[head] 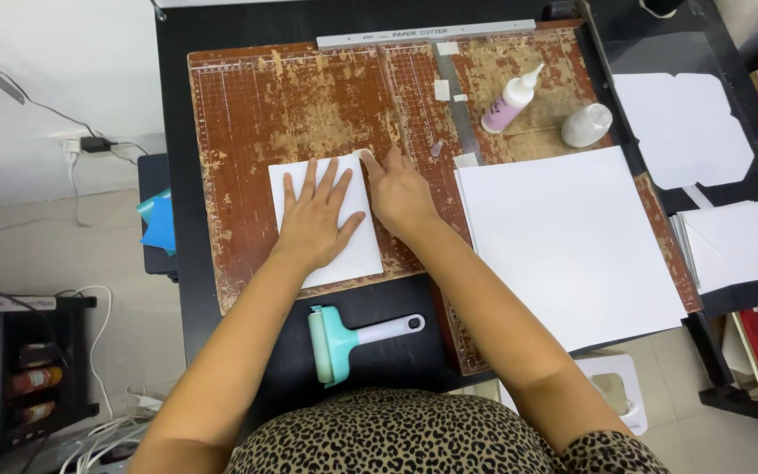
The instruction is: Preparing paper with a cutting machine and assembling envelopes with glue
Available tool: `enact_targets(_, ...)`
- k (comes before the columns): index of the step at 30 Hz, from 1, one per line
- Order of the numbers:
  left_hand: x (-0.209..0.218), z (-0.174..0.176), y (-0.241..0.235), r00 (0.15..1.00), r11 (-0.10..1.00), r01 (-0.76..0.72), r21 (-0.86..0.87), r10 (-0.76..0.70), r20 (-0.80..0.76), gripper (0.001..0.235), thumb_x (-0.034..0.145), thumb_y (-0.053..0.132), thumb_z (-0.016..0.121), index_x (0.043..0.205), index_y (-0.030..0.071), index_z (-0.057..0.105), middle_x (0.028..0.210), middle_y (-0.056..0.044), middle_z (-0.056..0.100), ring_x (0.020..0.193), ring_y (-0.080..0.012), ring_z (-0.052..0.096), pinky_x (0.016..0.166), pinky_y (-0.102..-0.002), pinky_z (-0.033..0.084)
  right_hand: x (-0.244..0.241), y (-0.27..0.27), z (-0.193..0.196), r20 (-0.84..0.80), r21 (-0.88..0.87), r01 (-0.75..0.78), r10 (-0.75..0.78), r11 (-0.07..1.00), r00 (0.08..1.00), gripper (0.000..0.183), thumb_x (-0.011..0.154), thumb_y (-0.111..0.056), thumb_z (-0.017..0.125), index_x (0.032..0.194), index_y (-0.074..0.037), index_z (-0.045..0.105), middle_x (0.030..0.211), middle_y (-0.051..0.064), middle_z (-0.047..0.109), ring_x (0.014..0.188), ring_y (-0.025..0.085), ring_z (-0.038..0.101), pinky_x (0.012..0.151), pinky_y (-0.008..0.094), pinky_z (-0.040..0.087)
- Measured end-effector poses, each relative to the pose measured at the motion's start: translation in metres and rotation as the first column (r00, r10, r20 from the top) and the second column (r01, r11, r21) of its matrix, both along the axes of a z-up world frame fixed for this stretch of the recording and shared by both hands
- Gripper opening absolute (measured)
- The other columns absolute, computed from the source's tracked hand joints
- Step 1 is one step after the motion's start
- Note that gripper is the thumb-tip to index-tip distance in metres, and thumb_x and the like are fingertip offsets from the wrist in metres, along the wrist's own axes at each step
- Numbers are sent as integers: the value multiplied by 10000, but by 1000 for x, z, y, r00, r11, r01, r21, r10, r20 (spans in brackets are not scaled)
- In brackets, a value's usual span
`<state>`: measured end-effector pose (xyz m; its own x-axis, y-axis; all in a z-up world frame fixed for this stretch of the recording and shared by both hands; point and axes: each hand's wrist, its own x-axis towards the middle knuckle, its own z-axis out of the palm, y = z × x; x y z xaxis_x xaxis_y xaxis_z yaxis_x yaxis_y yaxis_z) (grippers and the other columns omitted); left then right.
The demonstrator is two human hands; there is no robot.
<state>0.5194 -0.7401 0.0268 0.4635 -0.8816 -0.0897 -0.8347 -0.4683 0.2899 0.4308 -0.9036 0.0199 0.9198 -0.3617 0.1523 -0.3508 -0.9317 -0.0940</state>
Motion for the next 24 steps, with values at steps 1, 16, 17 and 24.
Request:
enact_targets(1, 0, -3, 0, 1000, 1000, -5, 3, 5, -6, 726, 1009, 577, 333, 1617, 185, 269, 1700, -103, 176, 1570, -369, 60, 1214, -677, 26, 0, 1, -5, -6, 3, -5, 5, 1000, 1000, 467, 1010, -234, 516, 1471, -169, 562, 1125, 143, 533, 1061, 344, 600, 943, 420, 508)
enact_targets(16, 4, -19, -1, 1000, 999, -7, -49, 8, 5, 628, 1039, 409, 318, 1618, 169, 279, 1706, -97, 162, 1571, -372, 36, 1201, -671, -20, -136, 75, -10, -113, -88, -105, 95, 991, 989, 513, 921, -216, 501, 1425, -205, 593, 1015, 64, 629, 772, 301, 699, 559, 390, 568)
enact_targets(17, 4, -19, -1, 1000, 999, -8, -54, 8, 6, 629, 1039, 412, 312, 1618, 167, 281, 1707, -100, 161, 1571, -372, 39, 1202, -672, -17, -146, 82, -5, -84, -107, -118, 109, 987, 990, 507, 918, -189, 498, 1415, -200, 603, 972, 49, 625, 779, 268, 694, 565, 350, 556)
enact_targets(24, -1, -13, 11, 998, 922, -70, -381, 66, -23, 537, 1034, 373, 462, 1495, 99, 488, 1535, -167, 427, 1504, -393, 293, 1208, -647, 92, -163, 88, 52, -15, 95, -39, 41, 995, 999, 389, 949, -201, 549, 1308, -204, 697, 928, 72, 657, 832, 317, 690, 636, 408, 559)
